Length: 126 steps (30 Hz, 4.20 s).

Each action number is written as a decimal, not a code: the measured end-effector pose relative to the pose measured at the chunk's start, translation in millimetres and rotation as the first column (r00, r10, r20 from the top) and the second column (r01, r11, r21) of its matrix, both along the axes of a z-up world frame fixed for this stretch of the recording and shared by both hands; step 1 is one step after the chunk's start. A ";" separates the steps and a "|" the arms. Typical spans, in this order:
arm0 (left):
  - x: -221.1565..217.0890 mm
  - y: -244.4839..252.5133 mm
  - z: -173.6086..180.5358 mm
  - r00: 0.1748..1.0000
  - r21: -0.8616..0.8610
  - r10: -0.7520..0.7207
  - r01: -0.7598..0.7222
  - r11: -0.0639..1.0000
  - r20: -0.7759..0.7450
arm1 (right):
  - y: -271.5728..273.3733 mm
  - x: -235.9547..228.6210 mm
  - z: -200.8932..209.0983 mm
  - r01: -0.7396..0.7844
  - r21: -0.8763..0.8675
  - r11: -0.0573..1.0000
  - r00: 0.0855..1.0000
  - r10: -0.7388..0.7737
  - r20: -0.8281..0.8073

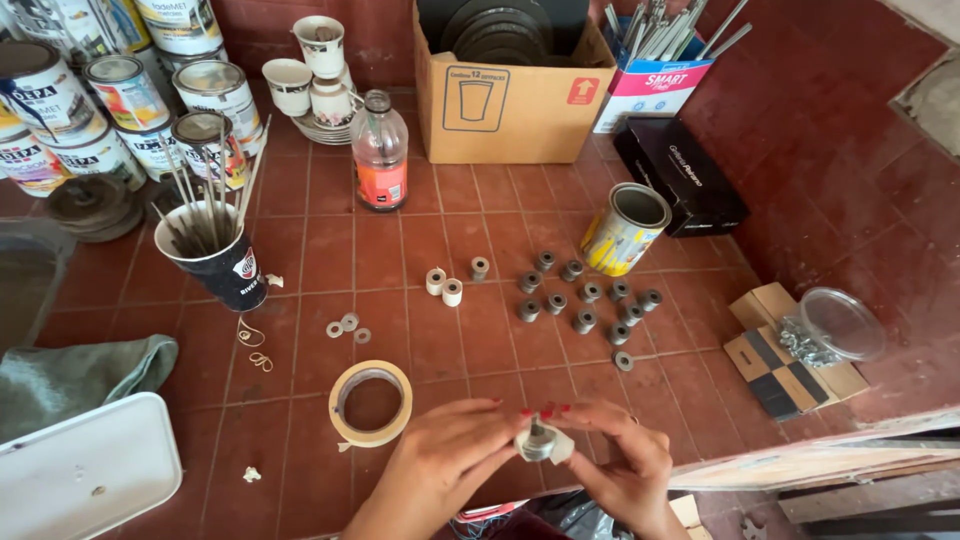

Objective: Wrapping small metal cylinders with white tape

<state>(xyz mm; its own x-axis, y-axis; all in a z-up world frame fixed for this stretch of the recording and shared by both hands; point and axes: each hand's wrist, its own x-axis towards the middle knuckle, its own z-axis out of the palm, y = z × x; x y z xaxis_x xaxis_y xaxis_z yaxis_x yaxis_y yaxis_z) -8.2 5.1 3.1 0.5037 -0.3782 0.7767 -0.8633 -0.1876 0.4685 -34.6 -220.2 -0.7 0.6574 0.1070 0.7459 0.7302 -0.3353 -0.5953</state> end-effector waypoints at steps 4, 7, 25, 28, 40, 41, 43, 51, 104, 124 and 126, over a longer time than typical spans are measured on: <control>-12.9 9.4 24.0 1.000 0.172 -0.024 0.026 0.985 -0.014 | -3.7 -5.5 8.2 -0.054 -0.027 0.998 0.997 0.052 -0.053; -13.1 9.6 17.1 0.996 0.260 -0.006 -0.018 0.966 0.091 | -5.7 -6.1 3.7 -0.061 -0.079 0.995 0.994 0.054 -0.095; -27.1 -22.6 9.1 0.982 0.006 0.183 -0.183 0.983 -0.038 | 38.7 -7.1 -29.8 0.139 0.355 0.925 0.955 -0.220 0.199; -27.8 -19.5 13.0 0.980 0.046 0.197 -0.196 0.980 -0.022 | 30.2 -10.0 -27.6 0.042 0.373 0.927 0.993 -0.079 0.084; -25.5 -11.3 12.2 0.859 0.256 0.388 -0.479 0.839 0.334 | 25.8 -8.9 11.5 -0.028 0.204 0.979 0.999 0.033 -0.019; -25.0 -11.6 12.0 0.836 0.263 0.408 -0.515 0.816 0.368 | 26.3 -9.4 13.7 0.030 0.100 0.995 1.000 -0.030 0.004; -24.3 -11.5 10.1 0.810 0.268 0.428 -0.551 0.790 0.401 | 26.6 -9.0 14.6 0.088 -0.004 0.996 0.996 -0.088 0.034; -19.9 -9.2 -7.0 0.861 0.387 0.401 -0.501 0.774 0.312 | 24.7 1.9 16.5 0.064 -0.179 0.982 0.996 -0.051 0.078; -25.2 -0.8 -4.5 0.850 -0.556 -0.164 -0.170 0.814 -0.500 | 61.8 7.0 -10.2 -0.049 0.167 0.985 0.998 0.040 0.057; 8.3 23.5 -70.4 0.503 -0.720 -0.558 -0.210 0.661 -0.660 | 86.8 22.5 -20.7 0.122 0.012 0.992 0.992 -0.122 -0.016; 12.8 37.8 -64.7 0.413 -0.647 -0.543 -0.165 0.745 -0.731 | 80.5 28.9 4.6 -0.189 -0.289 0.939 0.976 0.147 -0.161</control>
<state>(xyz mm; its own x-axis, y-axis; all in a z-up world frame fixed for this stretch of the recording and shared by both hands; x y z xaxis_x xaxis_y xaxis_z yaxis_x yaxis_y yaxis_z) 4.7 42.9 -61.7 0.9662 -0.2537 0.0458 0.0936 0.5108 0.8546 -5.7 -139.7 3.8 0.7025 0.4301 0.5670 0.7111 -0.3933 -0.5828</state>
